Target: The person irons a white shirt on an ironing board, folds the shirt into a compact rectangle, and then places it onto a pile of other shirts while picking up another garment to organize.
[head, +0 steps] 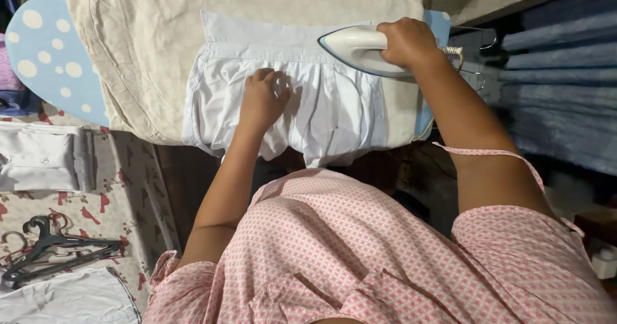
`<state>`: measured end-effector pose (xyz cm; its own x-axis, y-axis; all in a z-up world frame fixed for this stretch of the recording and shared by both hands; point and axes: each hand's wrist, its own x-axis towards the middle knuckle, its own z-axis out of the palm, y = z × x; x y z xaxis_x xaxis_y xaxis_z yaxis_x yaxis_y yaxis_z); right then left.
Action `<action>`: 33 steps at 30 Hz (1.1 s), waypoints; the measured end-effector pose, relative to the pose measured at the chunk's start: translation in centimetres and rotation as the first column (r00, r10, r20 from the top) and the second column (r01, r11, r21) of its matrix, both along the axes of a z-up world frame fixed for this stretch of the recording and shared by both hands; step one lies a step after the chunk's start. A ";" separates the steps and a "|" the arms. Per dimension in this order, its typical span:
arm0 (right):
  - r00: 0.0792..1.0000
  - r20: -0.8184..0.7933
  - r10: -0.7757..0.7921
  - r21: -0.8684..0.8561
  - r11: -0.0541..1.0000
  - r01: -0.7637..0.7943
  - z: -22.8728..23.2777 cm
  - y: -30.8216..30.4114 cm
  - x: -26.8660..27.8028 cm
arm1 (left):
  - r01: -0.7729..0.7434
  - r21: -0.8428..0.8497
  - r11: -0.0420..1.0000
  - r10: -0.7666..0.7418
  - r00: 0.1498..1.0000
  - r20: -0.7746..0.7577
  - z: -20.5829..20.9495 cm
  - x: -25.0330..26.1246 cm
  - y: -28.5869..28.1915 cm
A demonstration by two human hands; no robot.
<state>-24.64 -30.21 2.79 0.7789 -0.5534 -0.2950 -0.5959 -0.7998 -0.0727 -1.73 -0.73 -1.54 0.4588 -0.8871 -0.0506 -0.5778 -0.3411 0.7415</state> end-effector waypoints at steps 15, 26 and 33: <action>0.975 0.077 0.208 -0.012 0.978 -0.207 0.4 8.3 15.5 | -0.089 0.080 0.993 0.098 0.987 -0.125 1.7 3.2 4.1; 0.955 0.085 0.284 0.013 0.958 -0.286 -0.2 15.4 27.2 | -0.196 0.051 0.979 0.200 0.976 -0.092 1.9 7.0 8.6; 0.952 0.147 0.268 0.001 0.963 -0.271 -1.6 17.4 30.1 | -0.175 0.082 0.981 0.182 0.979 -0.092 1.6 8.1 9.9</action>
<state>5.45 -12.80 1.15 0.9333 -0.3123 -0.1774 -0.3405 -0.9264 -0.1604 6.37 9.19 0.08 0.5991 -0.7835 -0.1650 -0.4277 -0.4874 0.7613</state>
